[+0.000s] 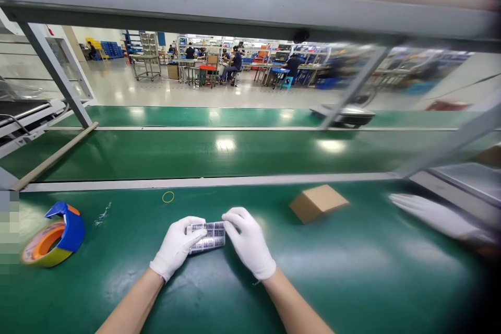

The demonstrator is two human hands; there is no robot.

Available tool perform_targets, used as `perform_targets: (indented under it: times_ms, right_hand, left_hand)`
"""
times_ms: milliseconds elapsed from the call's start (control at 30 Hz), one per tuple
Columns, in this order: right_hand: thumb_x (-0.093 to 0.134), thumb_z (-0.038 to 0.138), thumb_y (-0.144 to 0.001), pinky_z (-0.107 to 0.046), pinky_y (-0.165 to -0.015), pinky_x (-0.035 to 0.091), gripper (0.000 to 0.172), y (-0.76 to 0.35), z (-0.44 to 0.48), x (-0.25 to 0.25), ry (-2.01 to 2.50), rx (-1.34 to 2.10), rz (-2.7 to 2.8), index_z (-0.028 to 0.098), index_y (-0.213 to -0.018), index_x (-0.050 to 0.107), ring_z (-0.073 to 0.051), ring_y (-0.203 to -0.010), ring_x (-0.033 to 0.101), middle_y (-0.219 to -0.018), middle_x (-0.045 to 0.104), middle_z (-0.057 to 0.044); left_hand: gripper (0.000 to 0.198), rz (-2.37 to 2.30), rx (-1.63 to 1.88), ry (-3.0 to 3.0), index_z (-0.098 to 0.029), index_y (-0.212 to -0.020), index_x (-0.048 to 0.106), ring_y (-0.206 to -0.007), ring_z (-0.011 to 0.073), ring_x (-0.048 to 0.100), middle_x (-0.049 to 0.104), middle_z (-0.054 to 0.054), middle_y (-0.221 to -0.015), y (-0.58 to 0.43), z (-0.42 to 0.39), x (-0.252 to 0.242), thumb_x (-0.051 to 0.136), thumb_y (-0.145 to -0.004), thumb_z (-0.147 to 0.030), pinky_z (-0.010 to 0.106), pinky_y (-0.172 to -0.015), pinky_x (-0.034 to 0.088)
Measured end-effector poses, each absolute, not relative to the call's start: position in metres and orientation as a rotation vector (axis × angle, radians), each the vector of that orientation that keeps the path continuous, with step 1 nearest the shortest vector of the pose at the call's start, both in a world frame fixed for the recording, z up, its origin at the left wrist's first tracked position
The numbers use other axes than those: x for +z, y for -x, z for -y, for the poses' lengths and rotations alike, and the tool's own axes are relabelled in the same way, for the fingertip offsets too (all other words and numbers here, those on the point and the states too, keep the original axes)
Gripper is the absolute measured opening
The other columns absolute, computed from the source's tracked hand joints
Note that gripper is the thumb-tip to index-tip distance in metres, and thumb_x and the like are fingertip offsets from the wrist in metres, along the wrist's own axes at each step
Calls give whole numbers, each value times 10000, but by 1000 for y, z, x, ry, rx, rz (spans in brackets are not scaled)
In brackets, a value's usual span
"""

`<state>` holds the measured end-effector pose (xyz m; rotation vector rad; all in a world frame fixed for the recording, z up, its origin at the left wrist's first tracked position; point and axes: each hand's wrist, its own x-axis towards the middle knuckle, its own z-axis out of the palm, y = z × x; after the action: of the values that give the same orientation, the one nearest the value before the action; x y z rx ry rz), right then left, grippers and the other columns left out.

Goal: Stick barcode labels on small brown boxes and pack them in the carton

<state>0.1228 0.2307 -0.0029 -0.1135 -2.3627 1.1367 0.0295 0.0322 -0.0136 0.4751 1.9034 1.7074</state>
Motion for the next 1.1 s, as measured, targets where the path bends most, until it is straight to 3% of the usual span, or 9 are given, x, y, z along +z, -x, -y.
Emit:
perform_targets:
  times_ms: [367, 500, 667, 933, 1100]
  right_hand:
    - [510, 175, -998, -427, -865, 513, 204, -126, -227, -4, 32, 1054, 2304, 237, -878, 662, -261, -969, 596, -991, 623, -72]
    - [525, 147, -979, -408, -929, 527, 197, -128, -222, -7, 23, 1104, 2281, 256, -1055, 670, -244, -1028, 625, -1054, 658, -54]
    - [520, 91, -938, -353, -871, 570, 528, -127, -216, -18, 41, 1216, 2304, 315, -1413, 565, -193, -899, 674, -1022, 677, -13]
    - [471, 81, -966, -425, -894, 583, 576, -129, -211, -11, -55, 1102, 2256, 365, -1459, 561, -238, -916, 655, -920, 662, -29]
    - [545, 137, -980, -413, -904, 633, 520, -132, -206, -20, 23, 1264, 2118, 329, -1463, 553, -223, -979, 719, -1111, 716, -49]
  left_hand:
    - [381, -1794, 1757, -491, -170, -1078, 747, -1045, 293, 736, 795, 103, -1098, -30, -31, -9, 754, -845, -471, 402, -929, 584]
    - [393, -1779, 1754, -510, -167, -1082, 744, -1047, 294, 741, 795, 109, -1107, -33, -34, -12, 787, -815, -451, 403, -945, 582]
    - [424, -1765, 1732, -465, -174, -1091, 743, -1053, 299, 741, 793, 113, -1106, -39, -38, -16, 805, -776, -452, 407, -930, 590]
    - [409, -1819, 1665, -496, -172, -1073, 754, -1027, 290, 747, 803, 101, -1084, -40, -40, -12, 759, -813, -489, 391, -900, 595]
    - [376, -1810, 1658, -519, -183, -1077, 766, -1026, 281, 748, 804, 88, -1091, -43, -43, -16, 748, -832, -469, 374, -898, 591]
